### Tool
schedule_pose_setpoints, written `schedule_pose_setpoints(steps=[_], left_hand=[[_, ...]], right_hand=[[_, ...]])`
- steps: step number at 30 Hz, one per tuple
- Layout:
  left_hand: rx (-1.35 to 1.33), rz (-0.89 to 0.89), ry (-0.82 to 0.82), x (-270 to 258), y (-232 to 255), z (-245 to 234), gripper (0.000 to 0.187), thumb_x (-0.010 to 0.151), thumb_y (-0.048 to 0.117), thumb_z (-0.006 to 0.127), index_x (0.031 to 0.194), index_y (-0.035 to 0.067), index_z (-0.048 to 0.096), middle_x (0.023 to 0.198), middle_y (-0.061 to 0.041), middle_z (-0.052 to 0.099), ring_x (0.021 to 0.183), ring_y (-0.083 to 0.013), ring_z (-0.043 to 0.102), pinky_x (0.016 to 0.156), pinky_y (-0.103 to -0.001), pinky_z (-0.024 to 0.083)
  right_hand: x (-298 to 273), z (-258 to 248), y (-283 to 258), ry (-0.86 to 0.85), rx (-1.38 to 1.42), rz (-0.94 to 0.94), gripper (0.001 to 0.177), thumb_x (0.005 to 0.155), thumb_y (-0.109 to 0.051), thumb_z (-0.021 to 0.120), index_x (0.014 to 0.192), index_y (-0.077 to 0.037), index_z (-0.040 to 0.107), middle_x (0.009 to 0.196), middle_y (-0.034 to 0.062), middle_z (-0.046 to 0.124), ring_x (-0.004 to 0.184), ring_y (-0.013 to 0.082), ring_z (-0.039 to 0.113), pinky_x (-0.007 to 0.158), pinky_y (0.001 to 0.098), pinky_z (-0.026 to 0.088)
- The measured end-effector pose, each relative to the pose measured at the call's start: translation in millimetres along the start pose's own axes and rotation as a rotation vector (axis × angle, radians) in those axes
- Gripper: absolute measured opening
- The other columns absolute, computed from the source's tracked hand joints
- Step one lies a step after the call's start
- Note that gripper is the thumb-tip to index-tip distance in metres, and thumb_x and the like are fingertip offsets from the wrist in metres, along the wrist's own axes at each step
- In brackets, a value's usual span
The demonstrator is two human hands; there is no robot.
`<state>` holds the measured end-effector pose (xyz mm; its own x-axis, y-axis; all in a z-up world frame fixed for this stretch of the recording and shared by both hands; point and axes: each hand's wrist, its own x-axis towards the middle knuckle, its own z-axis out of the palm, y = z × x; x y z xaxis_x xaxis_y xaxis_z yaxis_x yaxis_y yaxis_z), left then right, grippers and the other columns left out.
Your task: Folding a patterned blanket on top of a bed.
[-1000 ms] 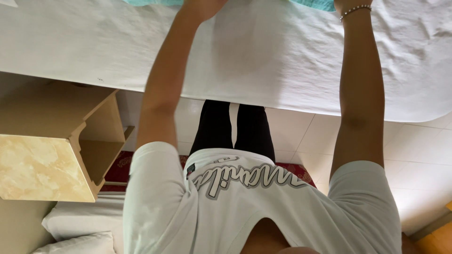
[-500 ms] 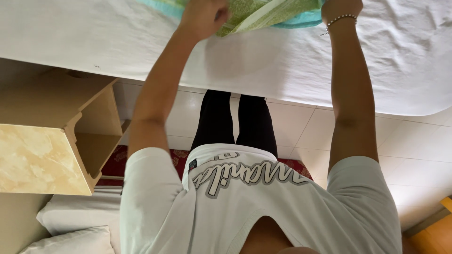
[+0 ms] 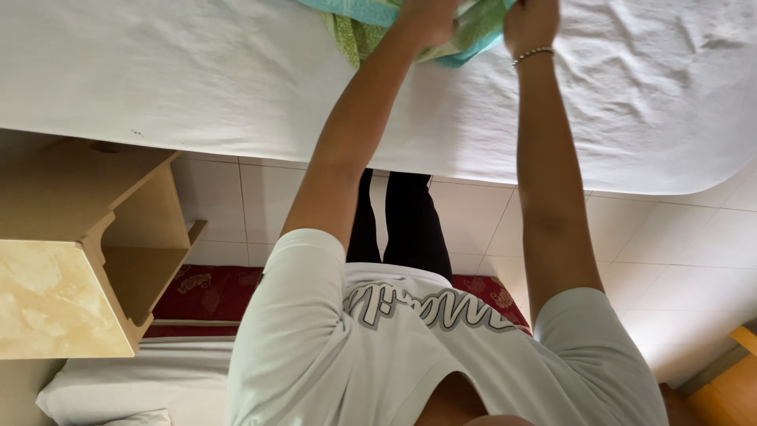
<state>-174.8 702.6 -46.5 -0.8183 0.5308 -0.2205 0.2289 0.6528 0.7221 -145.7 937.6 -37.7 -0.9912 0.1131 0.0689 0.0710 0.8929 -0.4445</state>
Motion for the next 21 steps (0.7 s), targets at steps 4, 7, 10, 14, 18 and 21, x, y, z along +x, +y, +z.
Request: schedule_pose_setpoints(steps=[4, 7, 10, 14, 18, 21], left_hand=[[0.009, 0.207, -0.096, -54, 36, -25, 0.007, 0.091, 0.012, 0.069, 0.093, 0.013, 0.075, 0.089, -0.005, 0.074, 0.083, -0.0251, 0.07, 0.073, -0.046, 0.054], [0.069, 0.361, -0.211, -99, 52, -37, 0.008, 0.089, 0.01, 0.07, 0.088, 0.016, 0.076, 0.086, -0.003, 0.072, 0.085, -0.0227, 0.07, 0.072, -0.045, 0.054], [0.049, 0.208, -0.615, -120, 54, -63, 0.02, 0.092, 0.017, 0.068, 0.108, 0.025, 0.078, 0.088, -0.005, 0.072, 0.084, -0.0262, 0.069, 0.077, -0.047, 0.053], [-0.087, 0.156, -0.341, -145, 15, -75, 0.04, 0.088, 0.026, 0.075, 0.127, 0.015, 0.07, 0.108, -0.011, 0.071, 0.094, -0.0278, 0.069, 0.084, -0.045, 0.053], [-0.017, 0.153, -0.03, -194, -1, -152, 0.065, 0.082, 0.045, 0.089, 0.13, 0.008, 0.067, 0.128, -0.016, 0.066, 0.114, -0.0357, 0.063, 0.093, -0.047, 0.05], [0.087, -0.022, -0.161, -240, -7, -225, 0.083, 0.067, 0.037, 0.095, 0.135, 0.007, 0.058, 0.131, -0.016, 0.064, 0.12, -0.0365, 0.059, 0.097, -0.051, 0.045]], right_hand=[[0, -16, -68, -0.079, 0.003, 0.055, 0.026, 0.089, -0.03, 0.081, 0.094, -0.006, 0.073, 0.089, 0.0154, 0.075, 0.08, 0.0322, 0.071, 0.07, 0.0426, 0.056], [2, -6, -57, -0.186, -0.29, 0.134, 0.027, 0.088, -0.036, 0.08, 0.087, -0.01, 0.074, 0.083, 0.0124, 0.074, 0.074, 0.0299, 0.07, 0.067, 0.0423, 0.054], [6, 18, 2, -0.241, -0.534, 0.117, 0.018, 0.091, -0.025, 0.073, 0.083, -0.008, 0.073, 0.074, 0.0117, 0.07, 0.066, 0.026, 0.068, 0.06, 0.04, 0.052], [1, -38, 8, -0.093, -0.586, 0.052, 0.015, 0.088, -0.022, 0.074, 0.079, -0.009, 0.073, 0.068, 0.0098, 0.068, 0.061, 0.0232, 0.067, 0.053, 0.0383, 0.052], [-6, -71, 39, 0.119, -0.197, 0.19, 0.013, 0.096, -0.017, 0.066, 0.09, -0.007, 0.072, 0.079, 0.0076, 0.071, 0.072, 0.0204, 0.071, 0.067, 0.0366, 0.057], [4, -97, 73, 0.42, -0.127, -0.006, 0.014, 0.1, -0.006, 0.058, 0.109, -0.003, 0.069, 0.101, 0.013, 0.073, 0.089, 0.0226, 0.071, 0.08, 0.0378, 0.059]])
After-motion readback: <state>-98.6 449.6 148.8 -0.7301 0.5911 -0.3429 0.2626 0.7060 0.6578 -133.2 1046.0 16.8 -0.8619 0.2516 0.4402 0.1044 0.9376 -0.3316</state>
